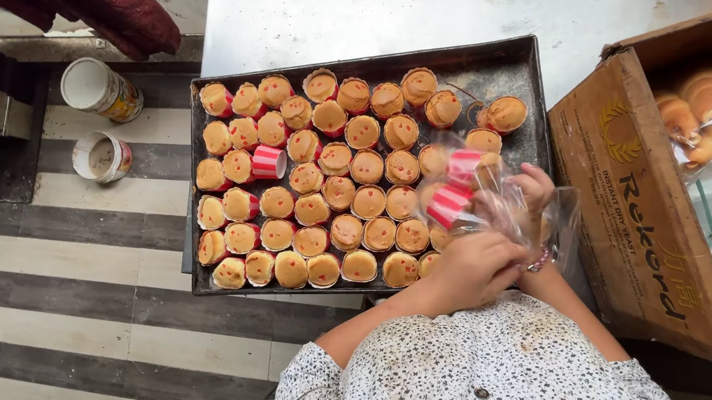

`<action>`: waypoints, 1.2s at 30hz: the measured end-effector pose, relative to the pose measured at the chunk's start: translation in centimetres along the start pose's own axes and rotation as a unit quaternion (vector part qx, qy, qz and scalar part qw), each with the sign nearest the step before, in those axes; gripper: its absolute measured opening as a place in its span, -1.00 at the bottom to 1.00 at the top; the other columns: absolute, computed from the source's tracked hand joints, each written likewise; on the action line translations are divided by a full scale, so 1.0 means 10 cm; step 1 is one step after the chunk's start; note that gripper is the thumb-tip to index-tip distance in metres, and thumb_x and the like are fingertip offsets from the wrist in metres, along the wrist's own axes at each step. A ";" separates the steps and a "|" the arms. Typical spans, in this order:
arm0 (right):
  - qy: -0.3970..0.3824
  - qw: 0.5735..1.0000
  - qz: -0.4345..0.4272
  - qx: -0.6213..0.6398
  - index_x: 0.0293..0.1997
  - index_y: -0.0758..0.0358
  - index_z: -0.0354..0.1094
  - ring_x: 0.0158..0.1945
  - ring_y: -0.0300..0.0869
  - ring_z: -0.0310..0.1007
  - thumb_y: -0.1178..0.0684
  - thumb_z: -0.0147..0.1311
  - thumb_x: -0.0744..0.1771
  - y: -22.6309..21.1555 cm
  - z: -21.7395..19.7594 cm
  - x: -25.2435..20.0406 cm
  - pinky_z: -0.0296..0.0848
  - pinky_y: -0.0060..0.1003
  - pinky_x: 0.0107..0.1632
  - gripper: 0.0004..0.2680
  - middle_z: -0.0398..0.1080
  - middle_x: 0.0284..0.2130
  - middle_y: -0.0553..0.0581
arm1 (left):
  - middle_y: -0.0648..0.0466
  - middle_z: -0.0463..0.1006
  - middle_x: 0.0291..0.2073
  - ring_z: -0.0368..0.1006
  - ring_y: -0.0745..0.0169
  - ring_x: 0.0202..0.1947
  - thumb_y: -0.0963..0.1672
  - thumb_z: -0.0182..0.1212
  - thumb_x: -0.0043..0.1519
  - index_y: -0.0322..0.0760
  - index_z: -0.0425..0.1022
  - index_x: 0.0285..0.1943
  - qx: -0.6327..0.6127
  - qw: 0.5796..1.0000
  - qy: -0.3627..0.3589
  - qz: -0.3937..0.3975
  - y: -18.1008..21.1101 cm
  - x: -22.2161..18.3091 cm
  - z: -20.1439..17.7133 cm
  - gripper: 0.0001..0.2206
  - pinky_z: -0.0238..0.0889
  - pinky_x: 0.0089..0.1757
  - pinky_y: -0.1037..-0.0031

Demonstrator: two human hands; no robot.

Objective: Bagging small muffins into plastic bags from a baking tray in a production area.

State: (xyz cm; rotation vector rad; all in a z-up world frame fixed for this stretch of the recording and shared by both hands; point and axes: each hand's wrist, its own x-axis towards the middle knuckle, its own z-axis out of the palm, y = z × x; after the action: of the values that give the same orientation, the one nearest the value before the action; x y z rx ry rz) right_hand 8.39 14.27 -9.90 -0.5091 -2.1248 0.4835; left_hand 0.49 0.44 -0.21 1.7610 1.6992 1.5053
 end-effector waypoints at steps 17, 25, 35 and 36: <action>-0.228 0.974 -0.003 0.009 -0.06 0.07 0.40 0.21 0.14 0.41 0.09 0.26 0.27 -0.01 -0.71 0.21 0.53 -0.07 0.11 -0.80 0.28 0.09 0.20 | -0.03 0.61 -0.13 0.58 0.06 -0.09 -0.12 0.29 0.26 -0.29 0.50 0.02 -0.174 0.958 -0.177 -0.143 -0.36 -0.56 0.05 -0.78 0.42 -0.07 0.36; -0.389 0.920 -0.019 -0.042 -0.05 0.34 0.33 0.11 0.12 0.45 0.06 0.05 0.34 0.23 -0.49 -0.18 0.43 -0.08 0.15 -0.82 0.42 0.01 0.29 | -0.10 0.50 0.21 0.44 -0.08 0.15 -0.09 0.23 0.28 -0.29 0.35 0.30 0.019 0.964 -0.139 -0.224 -0.62 -0.74 -0.02 -0.59 0.26 0.18 0.21; -0.407 0.906 -0.033 -0.113 -0.15 0.32 0.43 0.11 -0.01 0.40 0.10 0.07 0.27 0.04 -0.30 -0.28 0.39 -0.11 0.15 -0.85 0.40 -0.10 0.15 | -0.14 0.40 0.26 0.13 -0.11 0.41 -0.03 0.37 0.10 -0.31 0.39 0.17 0.219 0.938 -0.226 -0.144 -0.82 -0.55 0.31 -0.51 -0.36 0.32 -0.28; -0.425 0.894 -0.053 -0.130 -0.16 0.31 0.44 0.15 -0.01 0.37 0.10 0.07 0.27 0.02 -0.28 -0.31 0.38 -0.14 0.16 -0.85 0.40 -0.08 0.14 | -0.12 0.40 0.29 0.13 -0.08 0.44 -0.06 0.36 0.10 -0.33 0.40 0.14 0.264 0.926 -0.235 -0.133 -0.89 -0.59 0.36 -0.53 -0.35 0.35 -0.27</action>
State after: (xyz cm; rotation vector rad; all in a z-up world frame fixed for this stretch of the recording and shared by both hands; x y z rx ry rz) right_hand 12.40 13.23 -10.52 -0.3498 -3.0741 0.3947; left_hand -0.49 -0.47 -11.41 1.8231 2.0710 0.4701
